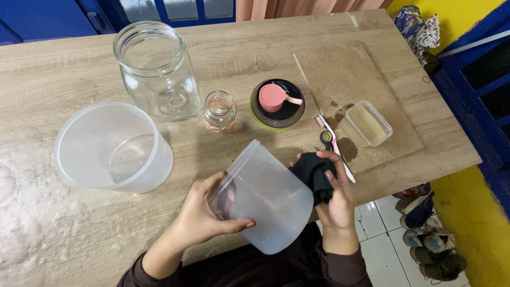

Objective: The person scrubs the inside of a translucent plastic container with a toothbrush, then wipes the interior and exterior with a black cloth. They briefly handle a small glass jar with a pink lid, then continue wiping the plastic container.

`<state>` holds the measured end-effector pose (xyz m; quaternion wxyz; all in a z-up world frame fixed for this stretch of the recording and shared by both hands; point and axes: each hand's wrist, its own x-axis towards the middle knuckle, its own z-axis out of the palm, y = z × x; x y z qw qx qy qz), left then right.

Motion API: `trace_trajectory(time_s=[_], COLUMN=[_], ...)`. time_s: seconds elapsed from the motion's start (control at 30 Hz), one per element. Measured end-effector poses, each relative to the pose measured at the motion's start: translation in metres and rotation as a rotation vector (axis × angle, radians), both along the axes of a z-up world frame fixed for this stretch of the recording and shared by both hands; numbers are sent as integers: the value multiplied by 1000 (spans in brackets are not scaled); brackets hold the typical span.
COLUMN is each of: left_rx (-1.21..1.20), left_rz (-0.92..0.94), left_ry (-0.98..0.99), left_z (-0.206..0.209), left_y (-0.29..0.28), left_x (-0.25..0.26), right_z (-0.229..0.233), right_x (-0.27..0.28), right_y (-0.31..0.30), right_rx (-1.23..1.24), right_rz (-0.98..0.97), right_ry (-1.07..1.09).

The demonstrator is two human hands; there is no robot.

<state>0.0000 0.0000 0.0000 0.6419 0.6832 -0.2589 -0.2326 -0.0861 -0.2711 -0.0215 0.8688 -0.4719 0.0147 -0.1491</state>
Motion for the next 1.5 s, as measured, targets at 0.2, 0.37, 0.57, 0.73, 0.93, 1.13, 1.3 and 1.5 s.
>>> trace_trajectory(time_s=[0.2,0.37,0.57,0.73,0.93,1.13,1.3,1.5], left_rx=[13,38,105,-33,-60,-222,-217,-159], left_rz=[-30,-33,-24,-50,18,200,322,200], left_ry=[-66,-101,-217,-276,-117,-134,-200,-216], left_z=[3,3,5,2,-2,2,12,23], left_y=[-3,-2,-2,3,13,28,32,19], left_x=[3,2,2,1,-4,-9,-7,15], right_z=[-9,-13,-18,-31,-58,-73,-82,-78], right_x=[4,5,9,14,33,33,39,51], right_y=[8,9,12,11,3,12,14,7], right_rx=[-37,-29,-76,-61,16,105,348,-123], right_rz=[-55,-44,-29,-41,-268,-88,40,-28], right_ry=[59,87,125,98,146,287,178,256])
